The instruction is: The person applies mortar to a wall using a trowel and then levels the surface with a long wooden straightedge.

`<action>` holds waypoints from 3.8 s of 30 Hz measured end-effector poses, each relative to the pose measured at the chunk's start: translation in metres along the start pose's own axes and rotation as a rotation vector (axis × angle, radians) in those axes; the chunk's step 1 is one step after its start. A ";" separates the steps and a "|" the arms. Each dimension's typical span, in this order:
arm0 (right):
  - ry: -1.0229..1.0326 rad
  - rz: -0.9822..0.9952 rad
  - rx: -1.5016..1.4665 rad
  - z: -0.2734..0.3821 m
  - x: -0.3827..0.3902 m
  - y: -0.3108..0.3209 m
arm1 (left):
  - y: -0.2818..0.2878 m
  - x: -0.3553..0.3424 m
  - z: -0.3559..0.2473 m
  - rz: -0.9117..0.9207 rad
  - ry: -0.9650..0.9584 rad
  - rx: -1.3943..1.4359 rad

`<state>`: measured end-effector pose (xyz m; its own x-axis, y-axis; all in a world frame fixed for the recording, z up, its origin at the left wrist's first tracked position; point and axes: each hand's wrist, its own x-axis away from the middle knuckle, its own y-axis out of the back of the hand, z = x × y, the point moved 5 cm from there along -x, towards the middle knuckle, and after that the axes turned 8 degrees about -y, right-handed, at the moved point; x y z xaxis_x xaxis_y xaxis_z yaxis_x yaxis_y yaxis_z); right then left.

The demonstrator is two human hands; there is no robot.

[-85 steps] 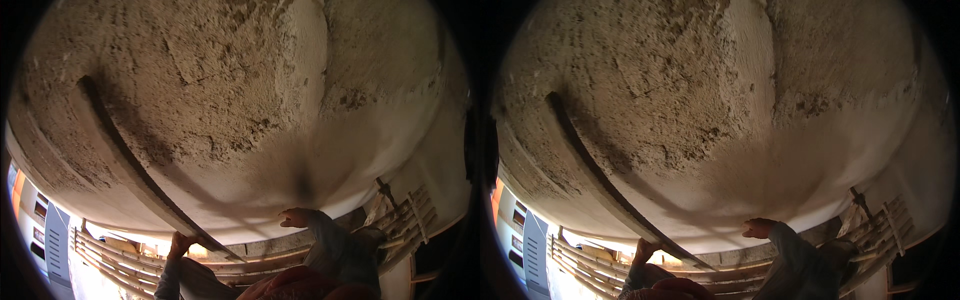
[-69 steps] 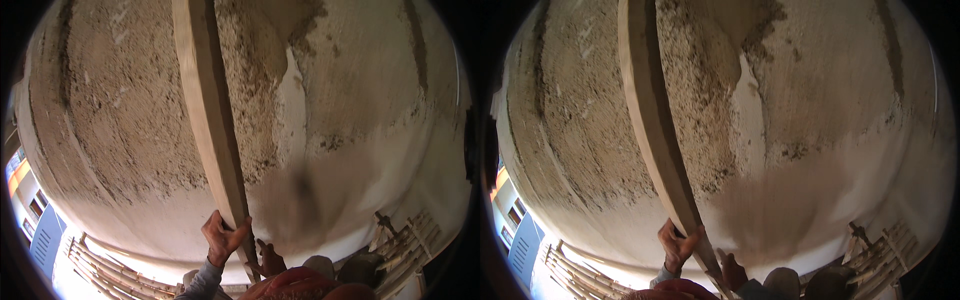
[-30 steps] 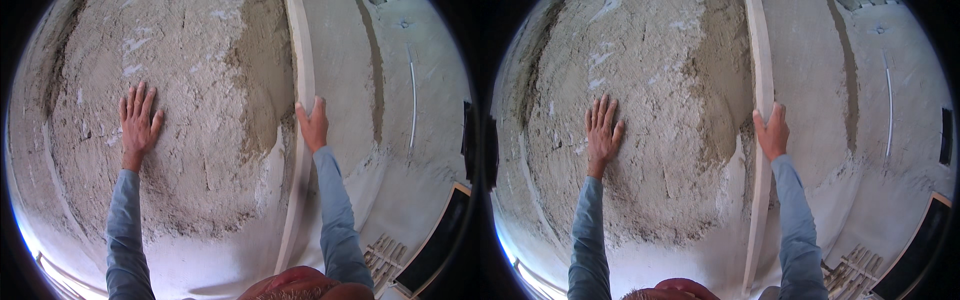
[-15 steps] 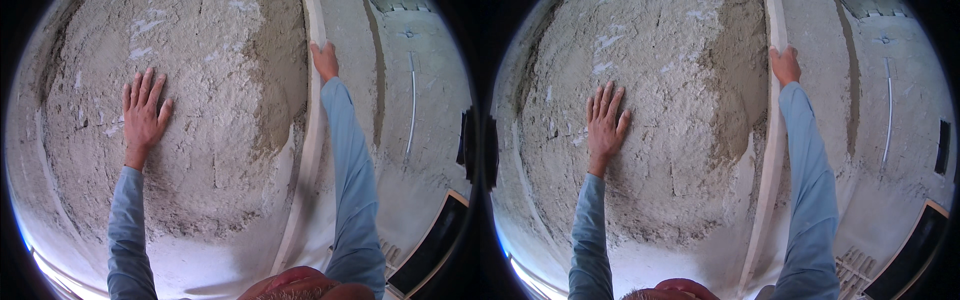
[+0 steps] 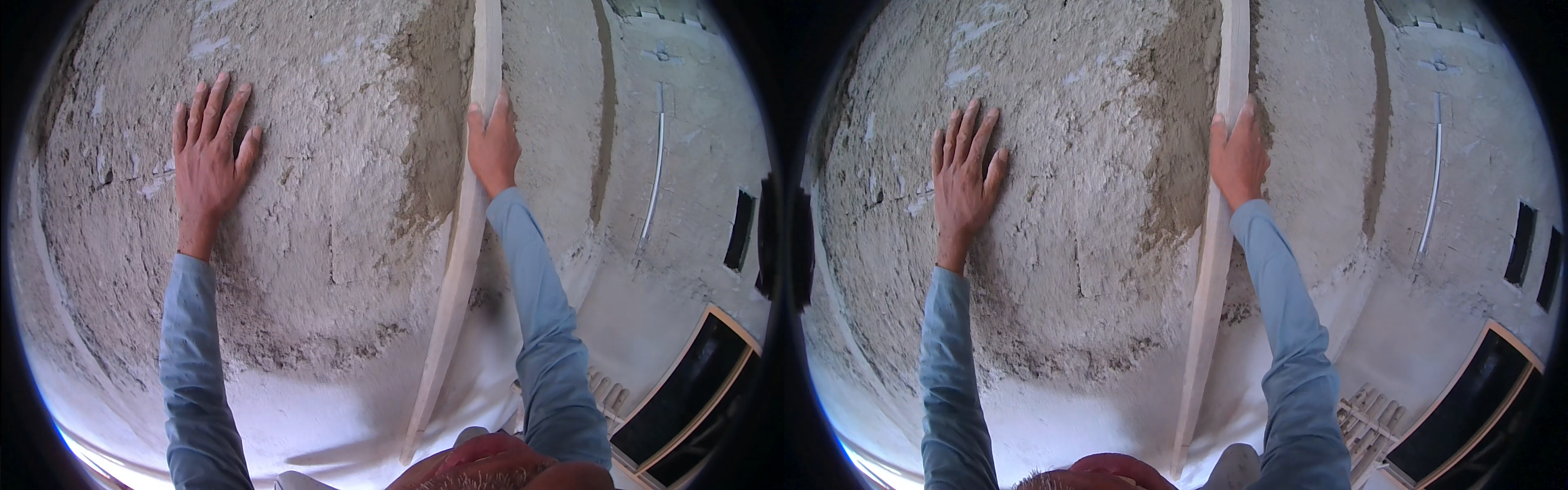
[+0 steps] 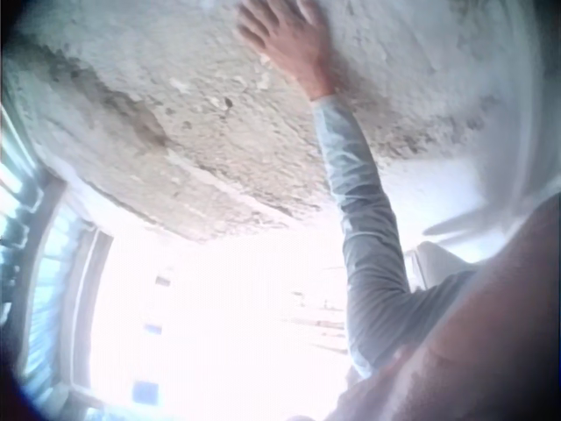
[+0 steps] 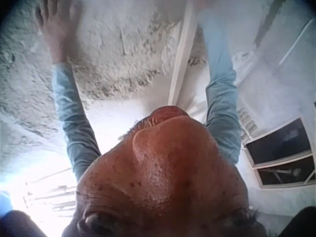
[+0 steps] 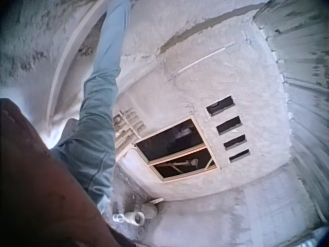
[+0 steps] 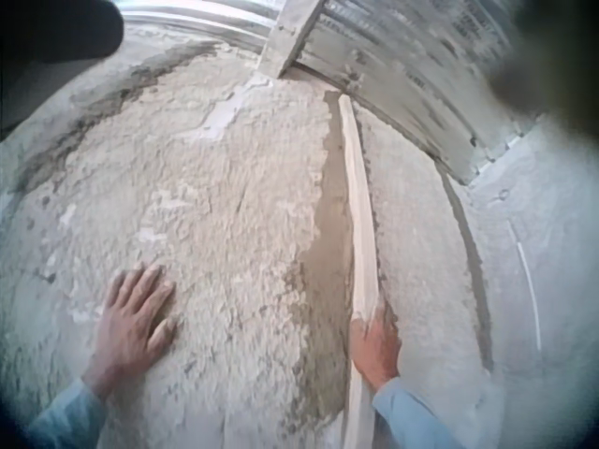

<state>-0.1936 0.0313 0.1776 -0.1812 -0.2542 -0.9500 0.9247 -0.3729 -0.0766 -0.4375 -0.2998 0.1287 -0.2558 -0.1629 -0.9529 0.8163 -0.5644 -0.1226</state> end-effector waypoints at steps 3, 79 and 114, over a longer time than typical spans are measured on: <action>-0.020 0.014 -0.046 -0.006 0.010 -0.003 | 0.000 0.003 0.004 0.004 0.002 0.023; -0.023 0.079 -0.106 -0.004 0.240 0.012 | 0.007 0.010 0.019 0.046 -0.074 -0.054; -0.070 -0.018 0.145 0.030 -0.156 0.000 | 0.008 0.001 0.003 0.032 -0.059 0.157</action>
<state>-0.1752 0.0439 0.3347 -0.2248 -0.3065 -0.9249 0.8642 -0.5012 -0.0440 -0.4327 -0.3071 0.1274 -0.2648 -0.2271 -0.9372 0.7348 -0.6768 -0.0436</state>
